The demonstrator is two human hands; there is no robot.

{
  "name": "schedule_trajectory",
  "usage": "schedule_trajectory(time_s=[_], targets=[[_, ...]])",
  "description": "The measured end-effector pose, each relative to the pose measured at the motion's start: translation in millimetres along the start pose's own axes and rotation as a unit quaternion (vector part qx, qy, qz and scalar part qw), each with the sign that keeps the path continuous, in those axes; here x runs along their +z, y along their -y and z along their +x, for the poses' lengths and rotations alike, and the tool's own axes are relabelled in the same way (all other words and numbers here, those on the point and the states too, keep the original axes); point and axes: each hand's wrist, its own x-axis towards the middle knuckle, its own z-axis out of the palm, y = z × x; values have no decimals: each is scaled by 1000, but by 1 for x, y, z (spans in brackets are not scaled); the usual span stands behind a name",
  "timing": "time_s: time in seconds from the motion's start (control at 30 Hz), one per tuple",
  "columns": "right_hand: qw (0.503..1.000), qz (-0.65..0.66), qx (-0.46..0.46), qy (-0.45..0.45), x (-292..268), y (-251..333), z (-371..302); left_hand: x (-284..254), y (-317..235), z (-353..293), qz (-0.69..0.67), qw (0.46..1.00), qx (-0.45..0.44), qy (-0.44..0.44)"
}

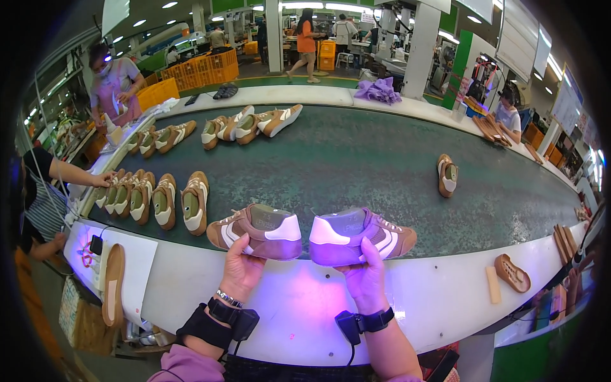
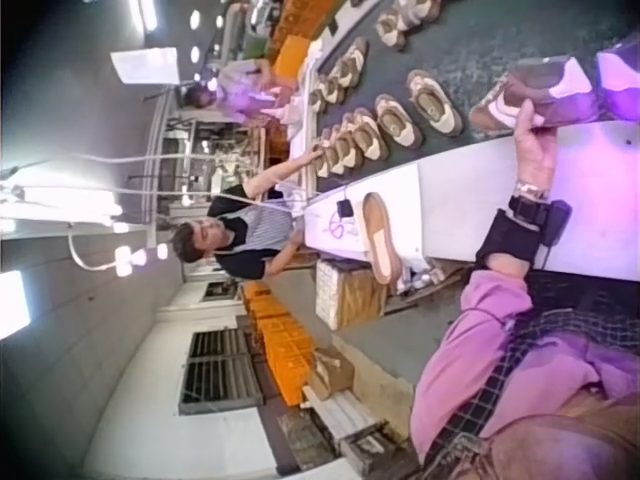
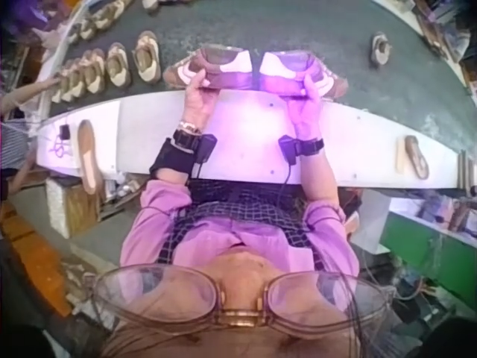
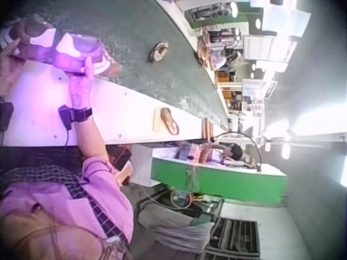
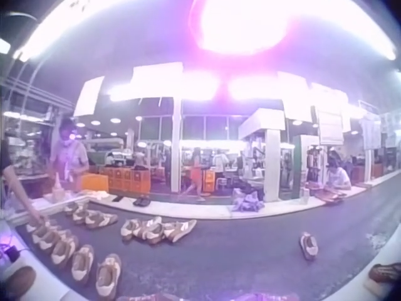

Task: The recorder inspects pairs of shoes on a conveyor belt, checking their alignment and quality, and uses a marking pen on one of the shoe components.

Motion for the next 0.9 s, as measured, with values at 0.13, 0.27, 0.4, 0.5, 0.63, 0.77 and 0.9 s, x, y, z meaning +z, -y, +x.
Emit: schedule_trajectory(time_s=[0.13, 0.27, 0.4, 0.5, 0.63, 0.77, 0.9], targets=[[999, -29, 5, -21, 9, -5, -4, -7, 0, 3, 0, 1000, 9, -14], [999, -38, 14, -33, 4, -8, -3, -5, 3, 4, 16, 1000, 12, -17], [999, -25, 13, -43, 5, -10, -3, -6, 7, 4, 18, 1000, 5, -21], [998, -23, 14, -52, 3, -11, -2, -8, 10, 6, 16, 999, -7, -27], [999, -8, 26, -41, -1, -13, 0, -8, 9, 5, 24, 999, -8, -36], [999, -5, 27, -44, -6, -15, 2, -7, 11, 6, 33, 999, 4, -39], [998, -12, 27, -47, -11, -12, 3, -9, 15, 10, 27, 999, -12, -20]])
